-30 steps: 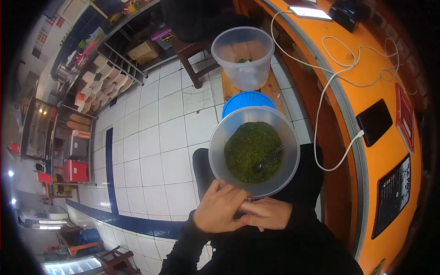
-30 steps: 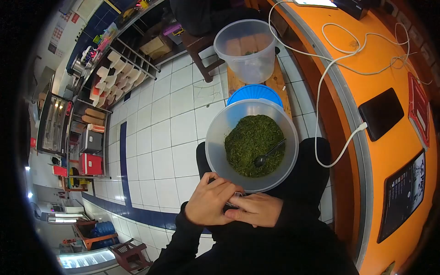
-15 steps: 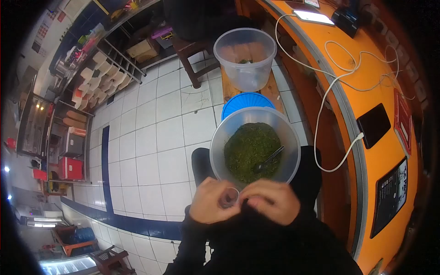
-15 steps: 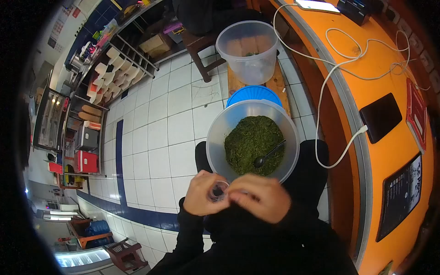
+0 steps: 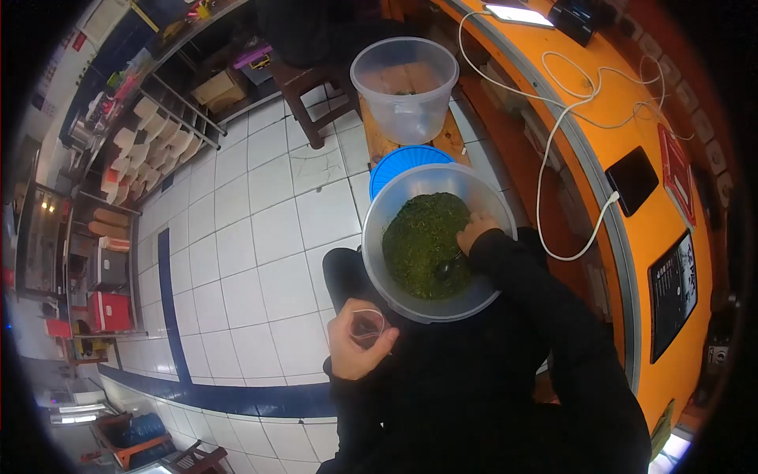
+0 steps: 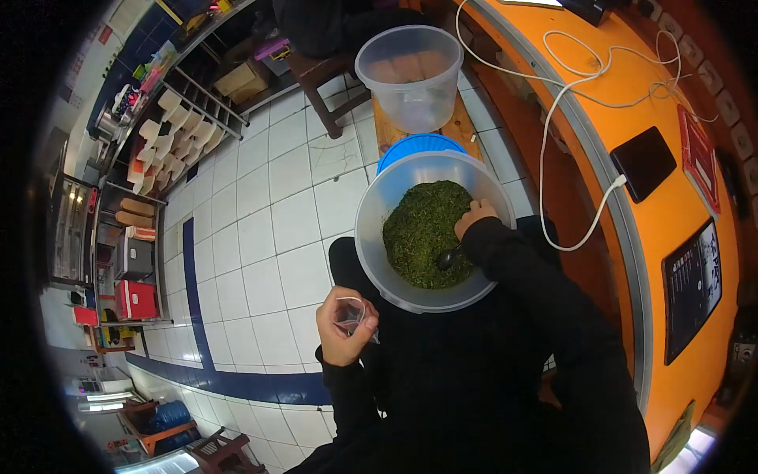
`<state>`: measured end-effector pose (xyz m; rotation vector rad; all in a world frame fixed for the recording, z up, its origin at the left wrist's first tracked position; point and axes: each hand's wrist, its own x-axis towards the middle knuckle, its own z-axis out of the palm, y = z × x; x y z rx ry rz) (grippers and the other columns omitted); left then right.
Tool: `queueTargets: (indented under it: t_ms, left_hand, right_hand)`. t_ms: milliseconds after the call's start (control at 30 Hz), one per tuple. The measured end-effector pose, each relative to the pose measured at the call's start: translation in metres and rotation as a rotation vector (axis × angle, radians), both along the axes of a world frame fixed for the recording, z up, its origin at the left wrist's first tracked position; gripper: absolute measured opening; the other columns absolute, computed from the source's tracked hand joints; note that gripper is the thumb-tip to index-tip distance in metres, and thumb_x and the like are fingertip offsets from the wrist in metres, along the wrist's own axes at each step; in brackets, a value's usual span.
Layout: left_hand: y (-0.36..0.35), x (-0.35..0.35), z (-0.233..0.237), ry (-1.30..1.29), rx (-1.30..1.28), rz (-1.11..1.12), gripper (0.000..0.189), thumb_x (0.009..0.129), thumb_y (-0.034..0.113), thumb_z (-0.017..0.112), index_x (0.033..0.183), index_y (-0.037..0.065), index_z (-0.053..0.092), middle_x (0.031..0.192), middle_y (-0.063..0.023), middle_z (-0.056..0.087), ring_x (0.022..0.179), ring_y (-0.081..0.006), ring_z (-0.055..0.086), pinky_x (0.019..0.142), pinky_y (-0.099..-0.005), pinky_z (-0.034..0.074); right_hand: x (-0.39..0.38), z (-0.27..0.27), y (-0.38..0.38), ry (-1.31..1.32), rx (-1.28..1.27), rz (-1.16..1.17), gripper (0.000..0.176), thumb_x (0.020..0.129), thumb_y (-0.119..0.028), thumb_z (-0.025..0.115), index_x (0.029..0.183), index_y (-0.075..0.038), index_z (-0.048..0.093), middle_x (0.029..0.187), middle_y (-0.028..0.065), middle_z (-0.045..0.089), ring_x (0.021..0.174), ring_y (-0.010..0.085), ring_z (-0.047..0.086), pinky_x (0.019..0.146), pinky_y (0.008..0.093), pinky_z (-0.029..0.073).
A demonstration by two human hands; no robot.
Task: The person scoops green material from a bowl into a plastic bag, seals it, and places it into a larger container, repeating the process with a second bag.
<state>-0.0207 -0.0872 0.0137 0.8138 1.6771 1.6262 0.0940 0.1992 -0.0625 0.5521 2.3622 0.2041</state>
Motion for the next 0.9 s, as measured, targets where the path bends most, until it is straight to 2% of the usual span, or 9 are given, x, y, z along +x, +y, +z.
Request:
queueTargets:
  t_ms: [133, 233, 333, 400, 500, 633, 700, 767, 900]
  left_hand:
    - [-0.005, -0.003, -0.001, 0.033, -0.001, -0.023, 0.035, 0.081, 0.022, 0.082, 0.093, 0.003, 0.055, 0.075, -0.0076, 0.064, 0.069, -0.0144, 0.063, 0.065, -0.0274, 0.051]
    - [-0.006, -0.008, -0.002, 0.029, 0.002, -0.031, 0.035, 0.081, 0.022, 0.082, 0.093, 0.004, 0.054, 0.074, -0.0073, 0.065, 0.067, -0.0132, 0.062, 0.064, -0.0269, 0.05]
    - [-0.008, -0.009, -0.002, 0.039, -0.006, -0.019, 0.035, 0.082, 0.022, 0.082, 0.093, 0.004, 0.054, 0.073, -0.0074, 0.065, 0.066, -0.0122, 0.061, 0.063, -0.0265, 0.049]
    - [-0.008, -0.009, -0.003, 0.046, -0.019, -0.006, 0.035, 0.082, 0.022, 0.081, 0.093, 0.004, 0.054, 0.073, -0.0076, 0.065, 0.066, -0.012, 0.061, 0.063, -0.0264, 0.049]
    - [-0.008, -0.009, -0.008, 0.085, -0.002, -0.007, 0.035, 0.083, 0.023, 0.081, 0.093, 0.003, 0.054, 0.073, -0.0075, 0.065, 0.066, -0.0118, 0.061, 0.063, -0.0265, 0.049]
    - [-0.008, -0.007, -0.011, 0.045, 0.006, -0.01, 0.036, 0.084, 0.024, 0.082, 0.093, 0.003, 0.055, 0.075, -0.0076, 0.065, 0.07, -0.0133, 0.063, 0.066, -0.0276, 0.05]
    - [-0.007, -0.007, -0.011, 0.037, 0.011, -0.016, 0.036, 0.084, 0.025, 0.082, 0.093, 0.003, 0.055, 0.075, -0.0077, 0.066, 0.071, -0.0138, 0.063, 0.067, -0.028, 0.051]
    - [-0.008, -0.009, -0.013, 0.066, -0.018, -0.066, 0.028, 0.084, 0.008, 0.081, 0.1, 0.002, 0.058, 0.083, -0.0027, 0.062, 0.077, -0.0098, 0.063, 0.07, -0.0276, 0.057]
    - [-0.005, -0.006, -0.013, 0.099, 0.007, -0.079, 0.029, 0.084, 0.008, 0.081, 0.101, 0.002, 0.059, 0.083, -0.003, 0.064, 0.078, -0.0099, 0.064, 0.07, -0.0273, 0.058]
  right_hand:
    - [-0.001, -0.002, 0.001, -0.025, 0.003, 0.019, 0.027, 0.102, -0.023, 0.058, 0.123, -0.018, 0.076, 0.126, 0.0073, 0.073, 0.128, 0.0283, 0.056, 0.107, 0.0474, 0.038]
    - [-0.003, 0.006, 0.002, -0.12, -0.009, 0.078, 0.033, 0.103, -0.022, 0.052, 0.132, -0.016, 0.067, 0.127, 0.0068, 0.072, 0.133, 0.0288, 0.055, 0.108, 0.0466, 0.038]
    - [0.0, 0.011, -0.003, -0.058, -0.034, 0.042, 0.036, 0.101, -0.019, 0.054, 0.136, -0.017, 0.063, 0.123, 0.009, 0.073, 0.125, 0.0294, 0.061, 0.105, 0.0477, 0.041]
    - [0.005, 0.014, -0.007, 0.166, -0.149, 0.01, 0.03, 0.103, -0.017, 0.051, 0.129, -0.016, 0.066, 0.11, 0.0105, 0.076, 0.11, 0.0295, 0.071, 0.102, 0.0508, 0.044]
    - [0.011, 0.033, -0.009, 0.266, -0.211, 0.041, 0.028, 0.102, -0.015, 0.05, 0.125, -0.014, 0.065, 0.1, 0.0127, 0.077, 0.096, 0.0327, 0.074, 0.096, 0.0527, 0.049]
    - [0.006, 0.061, -0.007, 0.33, -0.162, -0.028, 0.024, 0.1, -0.015, 0.052, 0.119, -0.01, 0.066, 0.096, 0.014, 0.077, 0.092, 0.0343, 0.075, 0.09, 0.052, 0.053]
    - [0.003, 0.064, -0.001, 0.385, -0.075, -0.013, 0.024, 0.093, -0.01, 0.057, 0.116, -0.006, 0.062, 0.088, 0.0155, 0.075, 0.085, 0.0367, 0.074, 0.077, 0.0483, 0.058]
    - [-0.006, 0.047, 0.001, 0.367, -0.104, -0.015, 0.022, 0.096, -0.011, 0.056, 0.115, -0.005, 0.064, 0.093, 0.0156, 0.076, 0.09, 0.0358, 0.075, 0.08, 0.0486, 0.058]
    - [-0.026, 0.002, -0.011, 0.244, -0.335, -0.024, 0.024, 0.096, -0.01, 0.057, 0.116, 0.0, 0.066, 0.104, 0.0205, 0.075, 0.099, 0.038, 0.074, 0.086, 0.0504, 0.059]
